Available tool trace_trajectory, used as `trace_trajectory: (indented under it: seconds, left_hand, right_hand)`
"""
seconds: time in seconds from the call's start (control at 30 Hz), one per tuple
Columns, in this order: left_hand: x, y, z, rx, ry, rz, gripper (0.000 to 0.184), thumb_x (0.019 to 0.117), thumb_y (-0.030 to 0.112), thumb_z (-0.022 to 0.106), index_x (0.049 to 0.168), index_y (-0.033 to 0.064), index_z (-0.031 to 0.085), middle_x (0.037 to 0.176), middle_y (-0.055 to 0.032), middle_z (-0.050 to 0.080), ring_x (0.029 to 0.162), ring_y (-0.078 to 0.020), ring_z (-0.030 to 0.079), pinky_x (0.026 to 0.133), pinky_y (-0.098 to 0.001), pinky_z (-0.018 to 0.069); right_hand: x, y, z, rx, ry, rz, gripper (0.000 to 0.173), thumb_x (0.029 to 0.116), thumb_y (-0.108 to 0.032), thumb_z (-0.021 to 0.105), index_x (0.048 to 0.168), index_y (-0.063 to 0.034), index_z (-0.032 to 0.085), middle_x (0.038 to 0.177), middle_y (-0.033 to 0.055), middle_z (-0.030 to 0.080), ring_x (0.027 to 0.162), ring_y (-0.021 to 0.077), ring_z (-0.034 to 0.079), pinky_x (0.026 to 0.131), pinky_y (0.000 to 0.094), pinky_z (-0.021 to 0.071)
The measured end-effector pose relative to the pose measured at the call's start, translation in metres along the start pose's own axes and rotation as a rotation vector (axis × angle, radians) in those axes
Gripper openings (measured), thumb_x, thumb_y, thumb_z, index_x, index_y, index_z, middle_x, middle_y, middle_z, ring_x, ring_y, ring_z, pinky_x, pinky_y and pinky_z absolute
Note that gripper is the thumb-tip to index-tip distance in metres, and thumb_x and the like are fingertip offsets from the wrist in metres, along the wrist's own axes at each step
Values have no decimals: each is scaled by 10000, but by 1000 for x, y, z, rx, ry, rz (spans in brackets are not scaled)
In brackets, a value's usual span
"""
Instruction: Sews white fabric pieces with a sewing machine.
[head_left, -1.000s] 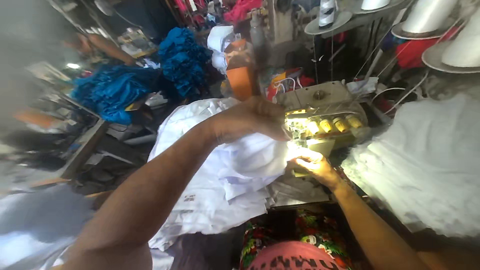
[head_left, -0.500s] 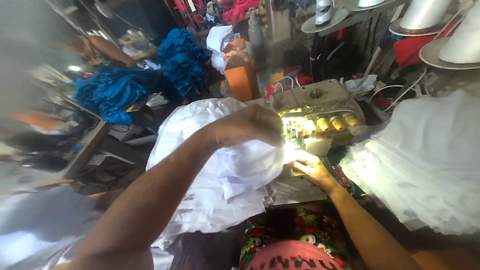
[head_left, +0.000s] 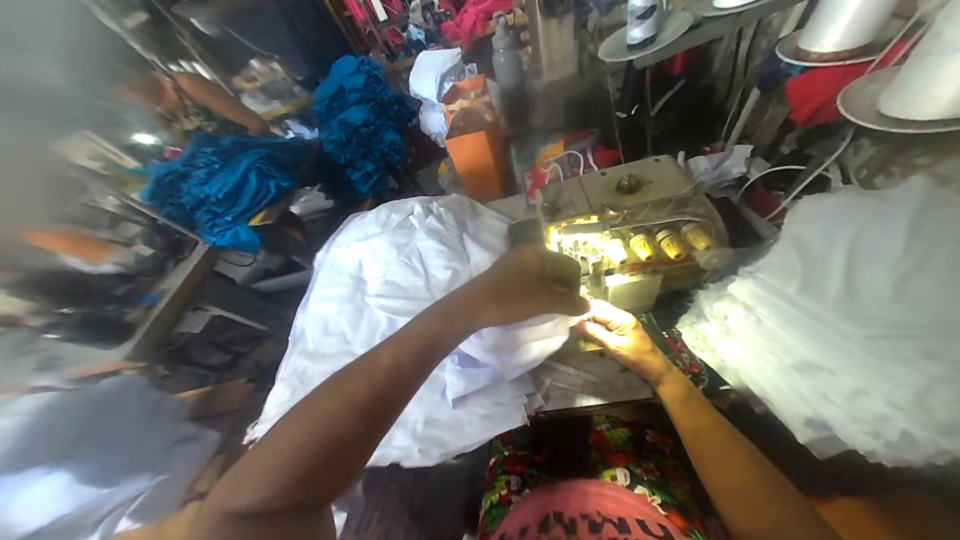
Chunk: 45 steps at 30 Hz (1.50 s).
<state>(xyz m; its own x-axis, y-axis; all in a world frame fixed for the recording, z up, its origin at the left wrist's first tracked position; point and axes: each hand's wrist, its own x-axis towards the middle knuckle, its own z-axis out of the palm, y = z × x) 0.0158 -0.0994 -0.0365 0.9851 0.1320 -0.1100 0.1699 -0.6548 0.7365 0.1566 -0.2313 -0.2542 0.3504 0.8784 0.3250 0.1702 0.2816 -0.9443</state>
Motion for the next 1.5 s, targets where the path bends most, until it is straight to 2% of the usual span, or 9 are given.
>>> trace_trajectory:
  seconds: [0.2,0.33,0.53,0.63,0.8,0.9,1.03,1.33,1.5]
  left_hand:
    - [-1,2,9,221,-99,-104,199,943,212,722,834,48,693,696,-24,601,661,-125,543,631,-346,427]
    - [-10,-19,44,359,50,81,171,919,220,727,815,85,732,690,-23,656,659,-147,618,627,-383,492]
    - [-18,-32,113,622,273,152,166,912,146,670,790,48,726,702,-90,673,679,-249,668,740,-481,466]
    - [-15,-46,143,802,423,145,179,903,134,643,740,72,686,677,-67,648,649,-236,648,741,-456,468]
    - [-1,-60,159,960,591,110,127,887,84,655,798,107,744,699,-19,675,659,-192,640,756,-420,450]
    - [2,-63,154,992,570,84,124,882,59,661,820,105,759,707,-26,684,675,-200,649,764,-426,451]
    - [10,-68,146,1004,551,22,111,875,53,682,847,103,777,738,-50,691,749,-245,666,780,-446,464]
    - [22,-74,153,1014,614,-60,126,884,113,660,909,74,776,895,-116,741,921,-343,711,856,-575,500]
    - [31,-72,151,961,534,-154,249,976,164,573,1066,34,764,1085,-176,732,1088,-398,675,986,-667,419]
  right_hand:
    - [-6,1,2,0,2,0,132,960,-9,616,1000,50,727,1035,45,690,883,-31,617,807,147,522]
    - [-12,9,2,-35,10,-63,136,950,-1,616,993,51,734,1015,52,710,925,-27,638,856,151,532]
    - [-19,21,5,-363,127,-309,187,939,-44,610,965,25,781,979,141,765,954,160,728,917,295,556]
    - [-21,29,9,-457,208,-358,199,930,-46,605,961,2,796,1088,183,757,1013,276,737,914,381,572]
    - [-22,34,19,-367,303,-286,167,912,-18,624,954,18,782,1245,233,683,1133,255,686,970,357,548]
    - [-23,31,21,-282,391,-208,253,944,-42,629,1168,9,734,1380,183,621,1192,161,654,986,282,541]
    - [-28,24,17,-305,487,-152,358,946,-59,650,1289,45,658,1362,181,617,852,8,650,751,145,539]
    - [-47,19,-8,-438,528,-157,302,963,-69,635,1225,73,686,1299,235,639,831,43,648,711,139,524]
    - [-56,18,-20,-612,525,-135,272,985,-121,613,1179,31,729,1280,248,658,1125,229,682,887,251,562]
